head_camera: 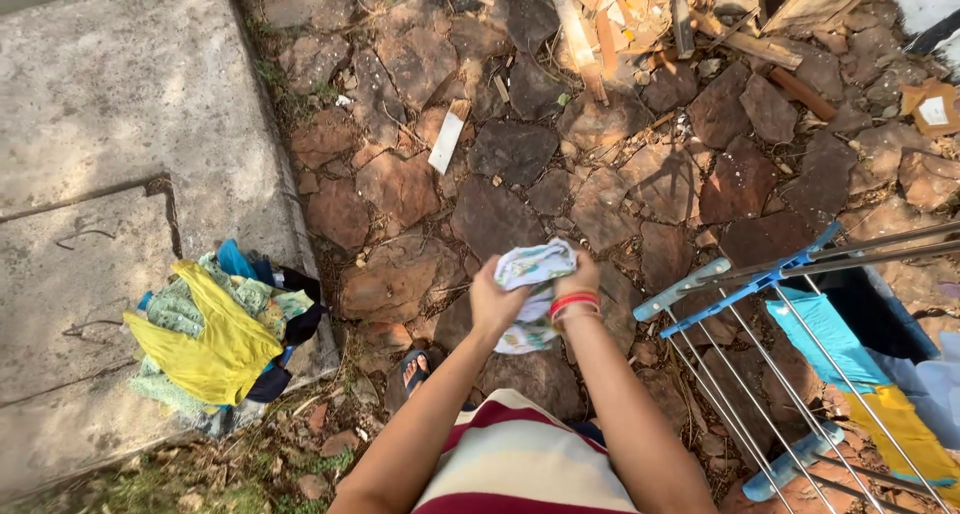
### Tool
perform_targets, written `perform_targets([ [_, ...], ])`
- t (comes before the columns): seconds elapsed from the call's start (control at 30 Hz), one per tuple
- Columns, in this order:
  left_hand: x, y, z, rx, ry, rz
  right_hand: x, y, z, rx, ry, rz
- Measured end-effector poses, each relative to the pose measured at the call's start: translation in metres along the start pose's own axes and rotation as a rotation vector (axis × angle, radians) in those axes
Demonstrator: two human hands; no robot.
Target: Removing dried clothes from a laundry drying rack and piling them up.
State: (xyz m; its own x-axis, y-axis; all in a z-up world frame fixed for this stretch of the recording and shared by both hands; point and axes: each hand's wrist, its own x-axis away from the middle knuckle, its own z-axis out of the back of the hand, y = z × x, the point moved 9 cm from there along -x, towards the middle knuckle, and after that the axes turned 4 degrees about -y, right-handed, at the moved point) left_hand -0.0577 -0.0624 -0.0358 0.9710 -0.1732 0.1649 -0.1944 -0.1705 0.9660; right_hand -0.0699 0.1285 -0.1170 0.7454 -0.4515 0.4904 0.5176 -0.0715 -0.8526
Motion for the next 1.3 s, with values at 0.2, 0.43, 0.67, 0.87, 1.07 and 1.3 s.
perform_targets([
  [0.2,-0.024,0.004,0.062,-0.571,0.471,0.214,0.073,-0.066,-0.047,0.163,-0.304,0.639],
  [0.43,0.003,-0.009,0.006,-0.157,0.283,0.104,-0.005,-0.016,0.011,0.514,0.230,0.343],
  [0.67,-0.025,0.020,0.023,-0.160,0.061,-0.148,0.006,0.029,-0.050,-0.423,-0.401,-0.228],
  [0.87,-0.056,-0.016,0.039,-0.265,0.120,-0.090,0.051,-0.017,-0.052,-0.670,-1.005,-0.375],
  [1.07,-0.059,-0.067,0.014,0.059,-0.418,0.264,0.112,-0.045,-0.052,-0.775,-1.361,-0.167],
  [1.3,-0.061,-0.025,0.059,-0.247,0.212,0.056,0.073,-0.050,-0.049,-0.663,-0.957,-0.162],
])
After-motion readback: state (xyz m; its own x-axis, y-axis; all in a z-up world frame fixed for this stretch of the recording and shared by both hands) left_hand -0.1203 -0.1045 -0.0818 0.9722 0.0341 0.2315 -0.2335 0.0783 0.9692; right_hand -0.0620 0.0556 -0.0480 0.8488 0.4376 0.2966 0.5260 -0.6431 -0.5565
